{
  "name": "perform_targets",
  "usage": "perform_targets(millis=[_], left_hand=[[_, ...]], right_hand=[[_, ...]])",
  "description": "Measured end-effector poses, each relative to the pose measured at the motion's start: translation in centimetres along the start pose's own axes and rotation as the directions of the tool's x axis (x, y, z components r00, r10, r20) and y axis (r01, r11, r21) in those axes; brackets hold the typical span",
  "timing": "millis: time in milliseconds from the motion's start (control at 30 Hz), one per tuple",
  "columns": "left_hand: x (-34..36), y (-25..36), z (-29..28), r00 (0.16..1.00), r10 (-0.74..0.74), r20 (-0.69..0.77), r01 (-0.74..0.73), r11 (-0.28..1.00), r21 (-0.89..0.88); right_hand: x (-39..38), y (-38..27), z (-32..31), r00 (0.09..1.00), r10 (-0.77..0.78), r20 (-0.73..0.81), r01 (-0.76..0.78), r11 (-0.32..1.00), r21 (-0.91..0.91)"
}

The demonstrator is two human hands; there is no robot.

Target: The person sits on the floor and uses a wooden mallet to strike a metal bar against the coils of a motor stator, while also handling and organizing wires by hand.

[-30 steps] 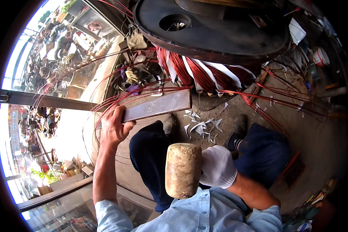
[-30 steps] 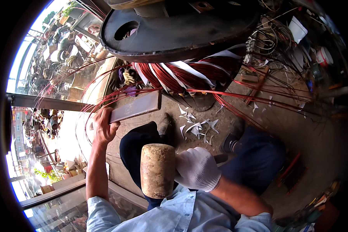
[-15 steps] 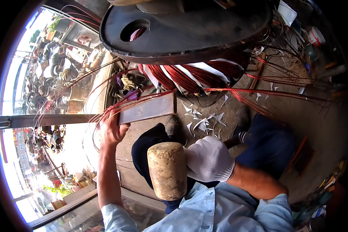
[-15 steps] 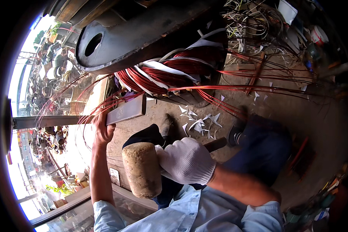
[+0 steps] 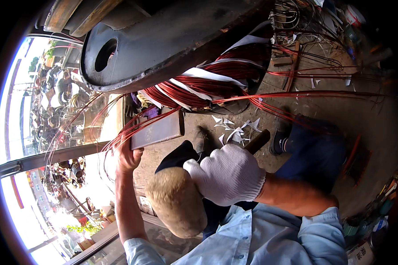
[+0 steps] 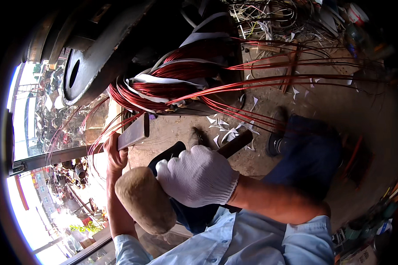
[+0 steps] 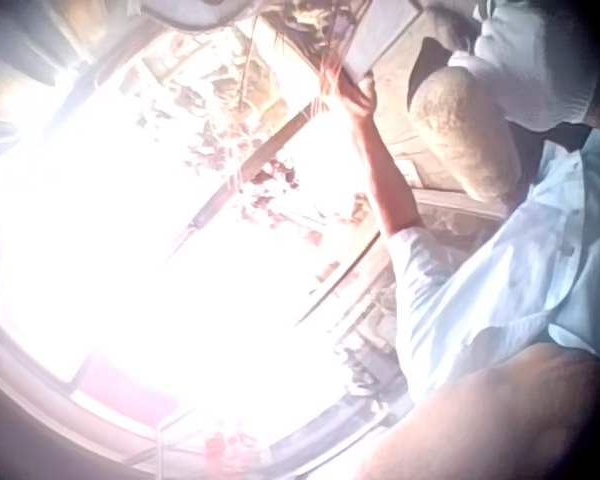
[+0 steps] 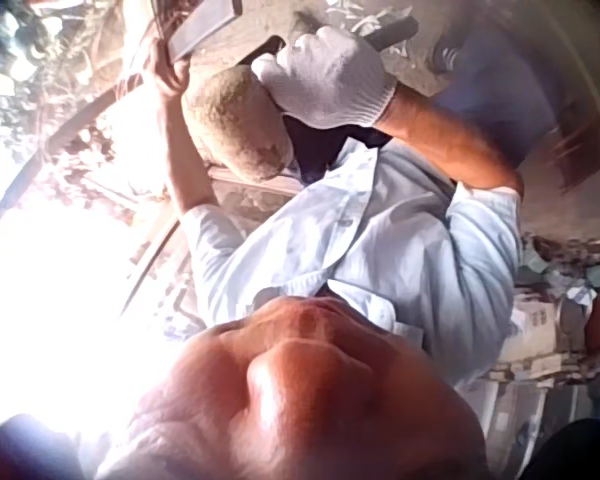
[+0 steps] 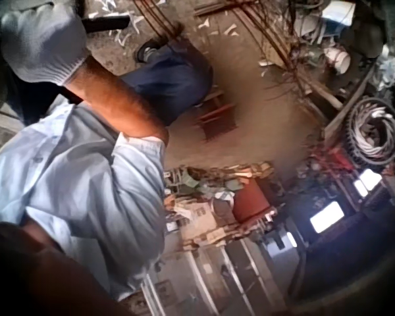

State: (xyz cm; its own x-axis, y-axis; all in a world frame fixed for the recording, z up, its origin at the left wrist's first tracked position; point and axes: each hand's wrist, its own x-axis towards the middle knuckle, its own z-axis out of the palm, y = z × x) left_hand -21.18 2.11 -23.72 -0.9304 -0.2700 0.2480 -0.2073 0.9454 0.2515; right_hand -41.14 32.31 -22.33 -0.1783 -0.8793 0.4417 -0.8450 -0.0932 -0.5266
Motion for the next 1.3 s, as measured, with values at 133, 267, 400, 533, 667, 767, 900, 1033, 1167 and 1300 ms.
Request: perform_targets(millis=[133,267,400,533,667,767,900,1033,1167,1300], left_hand=[[0.5,0.5,0.0,1.0,-0.017,0.015,0.017,1.0,0.016],[0.7,0.8,0.1,1.0,-0.012,0.006,0.012,0.999,-0.036],[0.5,0.3,0.6,1.0,-0.016,-0.01,0.016,0.999,-0.042],[0.2,-0.2,0.9,0.999,-0.002,-0.037,0.0,0.999,-0.033],[1.0,0.8,1.2,0.991,0.022,-0.13,-0.025,0.999,-0.026],[0.9,0.9,1.4,0.995,-0.026,-0.099,0.02,0.997,-0.07],[0.8,0.2,0.9,0.999,-0.02,-0.026,0.016,0.99,-0.141],[1.6,-0.1,0.6,1.0,0.004,-0.017,-0.006,0.994,-0.113],[2.2,0.8,1.0,0.997,0.043,-0.066,-0.053,0.985,-0.165],[1.3,1.5,-0.3,0.995,-0.089,0.047,0.095,0.982,-0.163]], right_hand=[[0.0,0.8,0.6,0.993,0.117,-0.008,-0.117,0.993,0.0],[-0.3,-0.7,-0.6,0.999,-0.001,-0.052,0.006,0.995,0.097],[-1.3,-0.8,-0.5,0.993,-0.073,-0.096,0.081,0.994,0.074],[-2.3,0.2,0.7,0.989,-0.072,-0.132,0.08,0.995,0.057],[-2.3,-0.1,1.2,0.988,-0.104,-0.112,0.108,0.994,0.029],[-1.6,-0.3,0.8,0.997,-0.076,0.02,0.077,0.997,-0.01],[0.2,1.8,1.3,0.996,0.024,-0.088,-0.027,0.999,-0.031],[-0.4,0.0,0.8,0.986,-0.105,-0.126,0.105,0.994,-0.004],[0.7,1.0,0.5,0.992,0.119,-0.049,-0.121,0.992,-0.036],[0.8,-0.2,0.6,0.984,0.134,-0.116,-0.125,0.989,0.082]])
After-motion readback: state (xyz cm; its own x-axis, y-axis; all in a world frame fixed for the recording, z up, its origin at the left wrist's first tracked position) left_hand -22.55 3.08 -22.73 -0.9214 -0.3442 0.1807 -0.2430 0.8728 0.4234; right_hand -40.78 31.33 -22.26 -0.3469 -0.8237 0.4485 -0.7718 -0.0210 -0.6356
